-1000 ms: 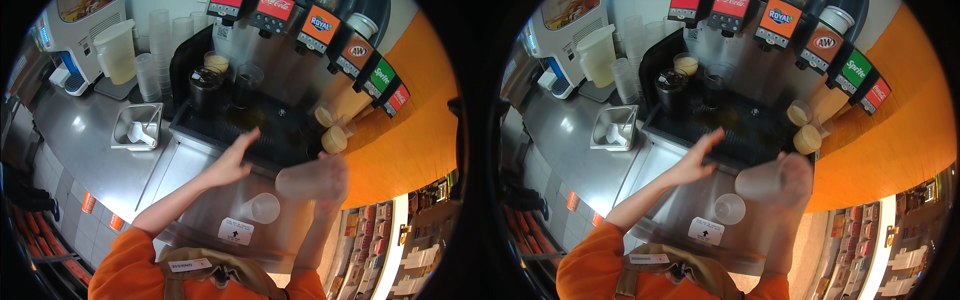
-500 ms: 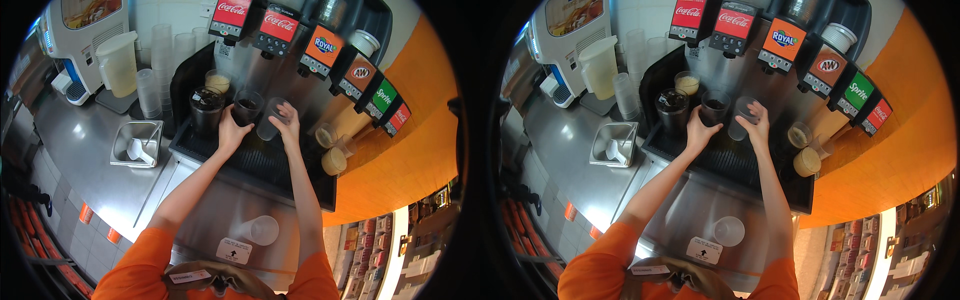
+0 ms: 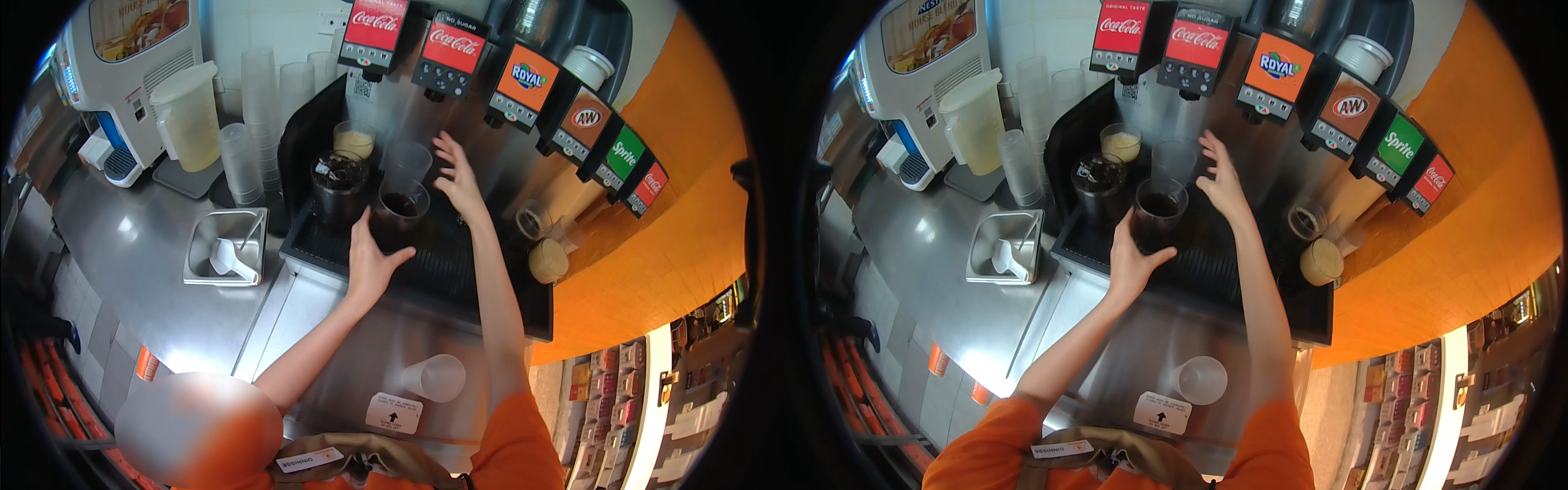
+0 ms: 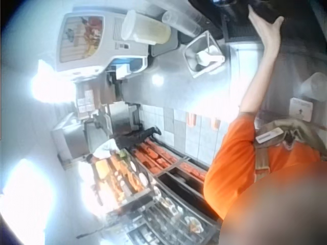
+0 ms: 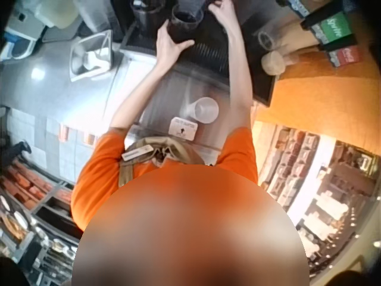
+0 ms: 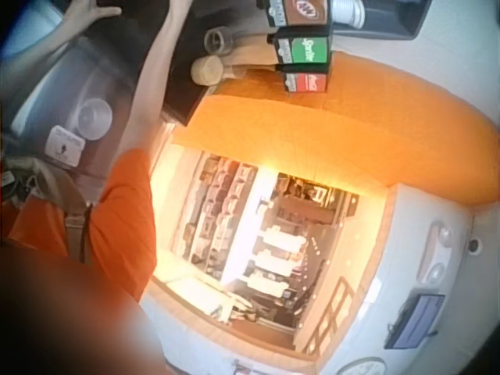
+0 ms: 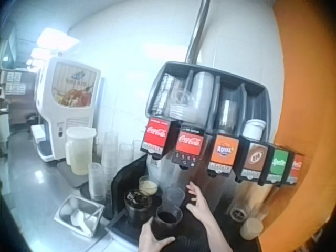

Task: The person operates a touchscreen POS, then fills two plastic cups with soda from a fountain machine and places lids on them. They pick up a tray with a burger, fries, and a side, add condiment packets, and place the tray on the counter. They repeat the process with another tray containing a burger, fried chicken, and a drink, then place it on the counter.

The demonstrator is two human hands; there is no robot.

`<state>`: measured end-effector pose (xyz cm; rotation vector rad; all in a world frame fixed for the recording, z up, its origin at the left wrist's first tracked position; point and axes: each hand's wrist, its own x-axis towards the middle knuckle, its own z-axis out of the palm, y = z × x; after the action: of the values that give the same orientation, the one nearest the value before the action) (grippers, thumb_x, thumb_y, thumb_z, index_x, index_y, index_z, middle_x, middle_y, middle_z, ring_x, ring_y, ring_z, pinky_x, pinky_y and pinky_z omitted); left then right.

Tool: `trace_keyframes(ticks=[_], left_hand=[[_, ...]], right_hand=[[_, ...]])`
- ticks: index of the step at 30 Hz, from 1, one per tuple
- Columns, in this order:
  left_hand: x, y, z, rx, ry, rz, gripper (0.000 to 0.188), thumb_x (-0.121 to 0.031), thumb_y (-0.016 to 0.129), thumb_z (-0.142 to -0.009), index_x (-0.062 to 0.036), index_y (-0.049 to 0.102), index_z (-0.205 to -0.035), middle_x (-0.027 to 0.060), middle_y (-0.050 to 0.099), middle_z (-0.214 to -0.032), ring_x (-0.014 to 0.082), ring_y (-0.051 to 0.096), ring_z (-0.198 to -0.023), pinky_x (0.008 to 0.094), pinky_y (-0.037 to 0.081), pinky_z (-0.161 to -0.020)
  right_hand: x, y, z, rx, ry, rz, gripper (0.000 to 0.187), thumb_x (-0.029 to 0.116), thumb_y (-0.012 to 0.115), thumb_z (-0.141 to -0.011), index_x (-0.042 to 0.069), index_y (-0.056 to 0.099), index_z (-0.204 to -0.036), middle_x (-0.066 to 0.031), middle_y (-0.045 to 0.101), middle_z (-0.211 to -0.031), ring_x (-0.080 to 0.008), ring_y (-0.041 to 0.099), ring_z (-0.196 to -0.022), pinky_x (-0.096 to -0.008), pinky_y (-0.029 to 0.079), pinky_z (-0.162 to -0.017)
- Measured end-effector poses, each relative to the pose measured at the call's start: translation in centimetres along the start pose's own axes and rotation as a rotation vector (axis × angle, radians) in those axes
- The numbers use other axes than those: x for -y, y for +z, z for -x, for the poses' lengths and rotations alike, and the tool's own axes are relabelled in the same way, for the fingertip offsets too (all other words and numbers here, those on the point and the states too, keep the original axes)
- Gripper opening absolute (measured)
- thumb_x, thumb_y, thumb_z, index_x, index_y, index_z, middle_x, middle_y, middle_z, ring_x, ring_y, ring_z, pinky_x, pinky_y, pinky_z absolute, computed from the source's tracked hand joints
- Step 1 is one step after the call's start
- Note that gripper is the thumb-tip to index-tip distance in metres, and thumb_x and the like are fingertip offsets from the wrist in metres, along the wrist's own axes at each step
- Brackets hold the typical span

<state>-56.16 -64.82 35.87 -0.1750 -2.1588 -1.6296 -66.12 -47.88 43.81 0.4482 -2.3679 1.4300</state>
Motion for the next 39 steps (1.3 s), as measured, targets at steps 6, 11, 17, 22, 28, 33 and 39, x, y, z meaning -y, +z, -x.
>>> trace_keyframes(ticks=[6, 11, 17, 22, 28, 33, 39], left_hand=[[-0.2, -5.7, 3.7, 0.034, -0.037, 0.054, 0.068, -0.014, 0.077, -0.071, 0.0016, 0.043, -0.129, 0.0197, 0.048, -0.123, 0.0328, 0.048, -0.116, 0.0381, 0.039, -0.097], [-0.4, -10.1, 4.9, 0.024, -0.094, 0.094, 0.055, -0.01, 0.071, -0.076, -0.0031, 0.048, -0.126, 0.0131, 0.05, -0.124, 0.027, 0.049, -0.116, 0.0366, 0.039, -0.096], [0.8, -13.6, 4.5, -0.005, -0.062, 0.051, 0.05, -0.011, 0.068, -0.08, -0.0047, 0.048, -0.125, 0.0108, 0.05, -0.125, 0.0255, 0.048, -0.117, 0.0379, 0.038, -0.096], [3.1, -14.7, 1.3, 0.08, -0.148, 0.131, 0.061, -0.016, 0.068, -0.081, -0.0032, 0.04, -0.134, 0.0157, 0.045, -0.132, 0.0292, 0.045, -0.123, 0.0412, 0.036, -0.101], [5.4, -13.5, -4.4, 0.302, -0.059, 0.134, 0.083, -0.019, 0.075, -0.075, -0.0018, 0.028, -0.141, 0.0201, 0.038, -0.139, 0.0319, 0.039, -0.129, 0.0385, 0.032, -0.106], [5.4, -10.2, -6.8, 0.333, -0.035, 0.175, 0.103, -0.021, 0.085, -0.061, -0.0003, 0.024, -0.142, 0.0219, 0.04, -0.138, 0.0307, 0.039, -0.129, 0.0374, 0.03, -0.107], [4.8, -8.7, -7.7, 0.235, 0.041, 0.131, 0.094, -0.021, 0.088, -0.056, 0.0017, 0.037, -0.132, 0.0205, 0.055, -0.121, 0.0294, 0.053, -0.115, 0.0354, 0.04, -0.098]], right_hand=[[9.1, 1.2, 1.6, -0.444, -0.609, 0.885, 0.066, 0.003, 0.059, -0.069, 0.013, 0.048, -0.133, -0.0032, 0.054, -0.063, -0.0193, 0.056, -0.053, -0.0291, 0.046, -0.052], [12.0, 1.8, -1.6, -0.497, -0.662, 1.206, 0.072, 0.007, 0.061, -0.067, 0.01, 0.044, -0.137, -0.0015, 0.049, -0.053, -0.0156, 0.051, -0.042, -0.0275, 0.042, -0.043], [14.8, 3.6, -1.7, -0.408, -0.501, 1.432, 0.064, 0.011, 0.056, -0.071, 0.004, 0.045, -0.134, -0.0049, 0.052, -0.05, -0.0207, 0.056, -0.044, -0.0323, 0.045, -0.046], [15.8, 0.4, 2.5, -0.186, -0.403, 0.84, 0.048, 0.014, 0.054, -0.079, 0.005, 0.052, -0.126, -0.0092, 0.057, -0.058, -0.0286, 0.056, -0.052, -0.0344, 0.046, -0.054], [11.3, -2.3, 8.5, -0.005, 0.053, 0.252, 0.03, 0.006, 0.062, -0.081, 0.004, 0.06, -0.11, -0.0013, 0.052, -0.06, -0.0071, 0.047, -0.051, -0.0233, 0.038, -0.051], [8.7, -0.4, 12.4, -0.052, 0.283, 0.141, 0.013, 0.001, 0.064, -0.08, 0.001, 0.061, -0.093, 0.0033, 0.052, -0.062, -0.0016, 0.043, -0.054, -0.0178, 0.034, -0.051], [11.5, 1.8, 9.1, -0.044, -0.112, 0.081, 0.025, 0.002, 0.064, -0.081, 0.001, 0.058, -0.106, -0.0038, 0.061, -0.089, -0.0076, 0.057, -0.079, -0.021, 0.048, -0.065]])
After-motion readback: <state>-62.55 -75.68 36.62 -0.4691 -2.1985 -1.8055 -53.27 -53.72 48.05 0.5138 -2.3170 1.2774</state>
